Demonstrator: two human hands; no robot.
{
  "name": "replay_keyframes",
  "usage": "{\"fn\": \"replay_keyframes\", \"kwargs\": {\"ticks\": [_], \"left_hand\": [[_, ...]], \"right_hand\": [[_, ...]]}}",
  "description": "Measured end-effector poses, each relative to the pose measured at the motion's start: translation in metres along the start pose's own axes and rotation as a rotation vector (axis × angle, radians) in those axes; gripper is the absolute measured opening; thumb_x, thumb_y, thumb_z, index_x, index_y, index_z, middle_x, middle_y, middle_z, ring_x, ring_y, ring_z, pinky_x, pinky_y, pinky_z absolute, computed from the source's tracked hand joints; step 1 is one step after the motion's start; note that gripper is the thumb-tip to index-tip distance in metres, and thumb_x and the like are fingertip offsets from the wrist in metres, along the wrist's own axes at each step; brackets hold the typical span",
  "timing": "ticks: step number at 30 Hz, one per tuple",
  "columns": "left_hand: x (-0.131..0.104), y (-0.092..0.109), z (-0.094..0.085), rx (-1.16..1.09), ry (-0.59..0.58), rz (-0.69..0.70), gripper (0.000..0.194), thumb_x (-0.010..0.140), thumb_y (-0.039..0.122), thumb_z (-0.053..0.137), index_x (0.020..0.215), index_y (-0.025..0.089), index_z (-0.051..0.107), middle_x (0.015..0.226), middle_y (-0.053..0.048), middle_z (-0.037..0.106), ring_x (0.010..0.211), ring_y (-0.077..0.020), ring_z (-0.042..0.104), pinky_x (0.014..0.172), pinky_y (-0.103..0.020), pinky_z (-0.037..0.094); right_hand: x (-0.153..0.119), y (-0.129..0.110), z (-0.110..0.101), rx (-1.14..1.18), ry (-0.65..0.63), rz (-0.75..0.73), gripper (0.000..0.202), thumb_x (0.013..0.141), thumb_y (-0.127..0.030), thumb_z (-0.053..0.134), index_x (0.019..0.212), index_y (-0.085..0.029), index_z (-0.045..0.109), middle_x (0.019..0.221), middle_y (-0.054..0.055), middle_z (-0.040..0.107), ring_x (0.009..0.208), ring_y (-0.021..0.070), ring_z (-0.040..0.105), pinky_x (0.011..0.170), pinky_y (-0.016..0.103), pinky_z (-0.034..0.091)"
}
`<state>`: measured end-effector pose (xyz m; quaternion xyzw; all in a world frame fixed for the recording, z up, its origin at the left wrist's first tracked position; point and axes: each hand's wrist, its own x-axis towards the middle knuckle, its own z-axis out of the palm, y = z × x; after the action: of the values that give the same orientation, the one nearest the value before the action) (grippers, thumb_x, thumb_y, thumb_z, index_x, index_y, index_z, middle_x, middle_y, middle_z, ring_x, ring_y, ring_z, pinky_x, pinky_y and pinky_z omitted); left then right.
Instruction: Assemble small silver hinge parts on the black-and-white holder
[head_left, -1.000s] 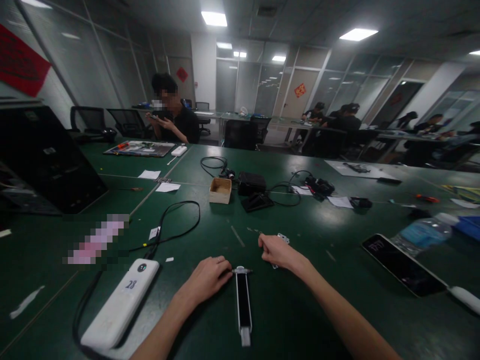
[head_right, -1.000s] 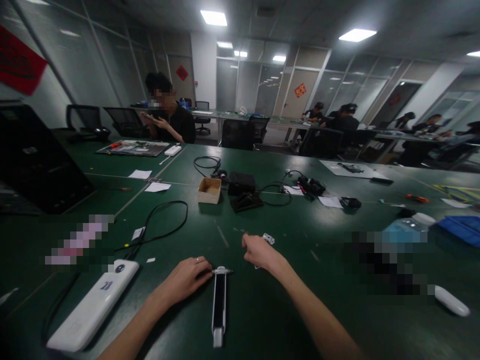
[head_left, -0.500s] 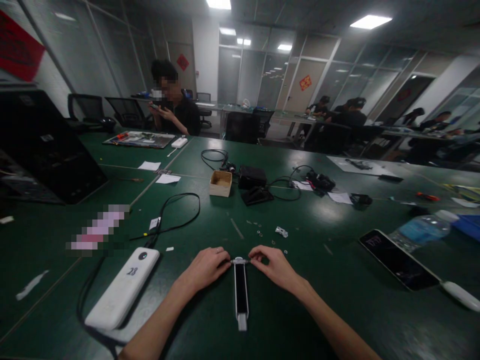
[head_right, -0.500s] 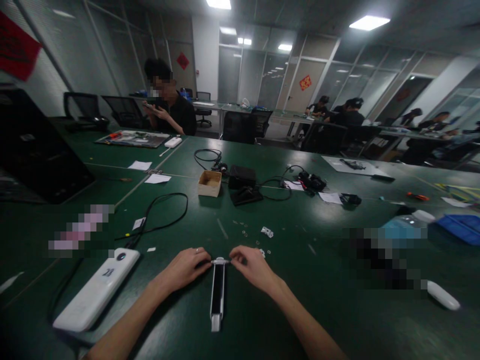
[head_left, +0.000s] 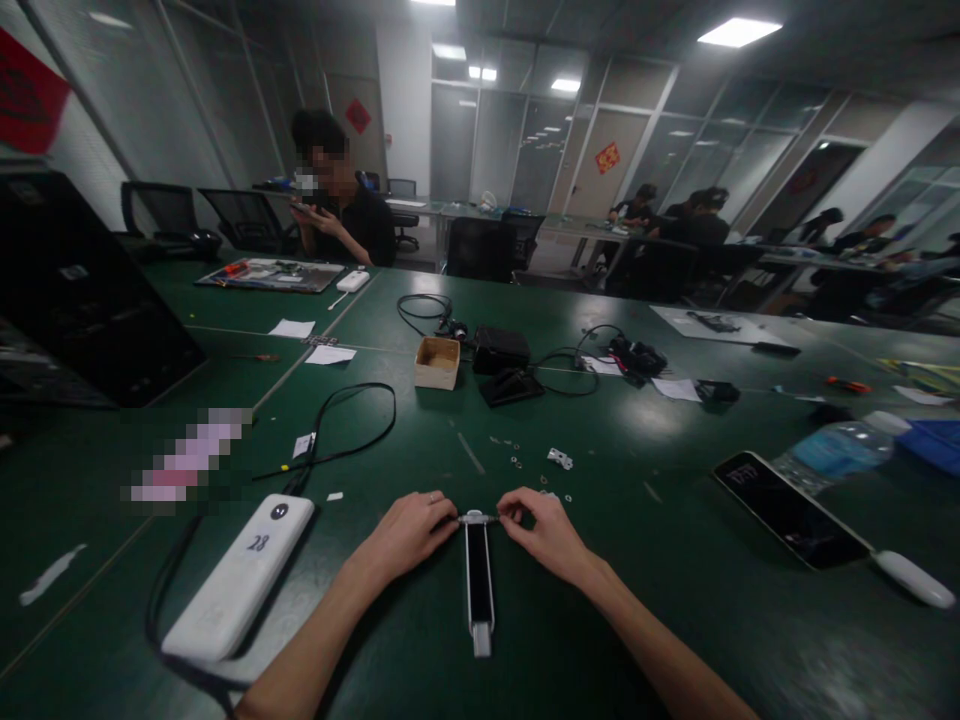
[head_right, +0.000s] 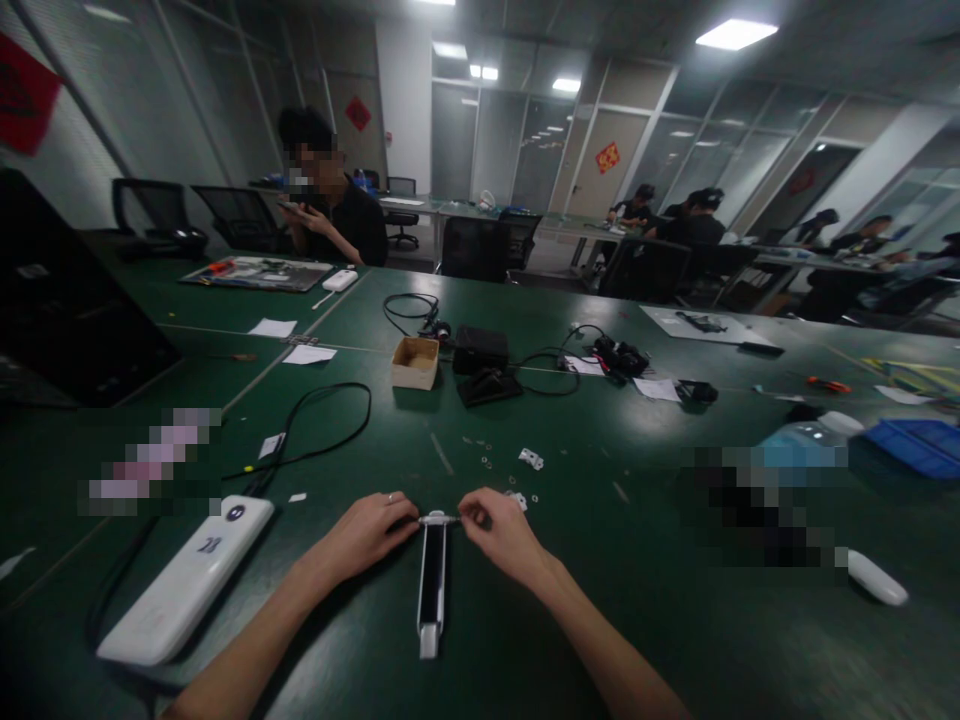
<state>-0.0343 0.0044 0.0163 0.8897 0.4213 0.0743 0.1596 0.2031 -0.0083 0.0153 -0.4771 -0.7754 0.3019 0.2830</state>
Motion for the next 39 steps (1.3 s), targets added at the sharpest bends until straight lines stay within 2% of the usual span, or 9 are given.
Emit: {"fn": "replay_keyframes", "kwargs": {"ticks": [6,15,39], "left_hand": [[0.000,0.000,0.001,0.006,-0.005,0.002,0.016,0.093,0.026,0.047,0.098,0.020,0.061,0.090,-0.003,0.062,0.079,-0.0162,0.060,0.071,-0.025,0.042],[0.001,0.001,-0.001,0.008,-0.007,-0.003,0.015,0.094,0.025,0.048,0.097,0.020,0.062,0.090,-0.003,0.063,0.079,-0.0164,0.060,0.071,-0.025,0.042],[0.003,0.001,-0.002,-0.009,-0.041,-0.011,0.015,0.093,0.025,0.050,0.099,0.019,0.062,0.092,-0.003,0.063,0.080,-0.0174,0.060,0.072,-0.026,0.043]], "right_hand": [[0.000,0.003,0.001,0.051,-0.049,0.013,0.011,0.081,-0.018,0.060,0.092,-0.018,0.063,0.087,0.002,0.065,0.076,0.0133,0.060,0.071,0.028,0.051],[0.003,0.004,0.004,0.091,-0.033,0.029,0.010,0.081,-0.021,0.064,0.090,-0.018,0.064,0.087,0.002,0.064,0.078,0.0141,0.060,0.070,0.027,0.050],[0.009,0.020,0.009,0.198,-0.050,-0.078,0.017,0.076,-0.030,0.071,0.087,-0.020,0.064,0.083,0.001,0.062,0.074,0.0139,0.059,0.068,0.027,0.049]]}}
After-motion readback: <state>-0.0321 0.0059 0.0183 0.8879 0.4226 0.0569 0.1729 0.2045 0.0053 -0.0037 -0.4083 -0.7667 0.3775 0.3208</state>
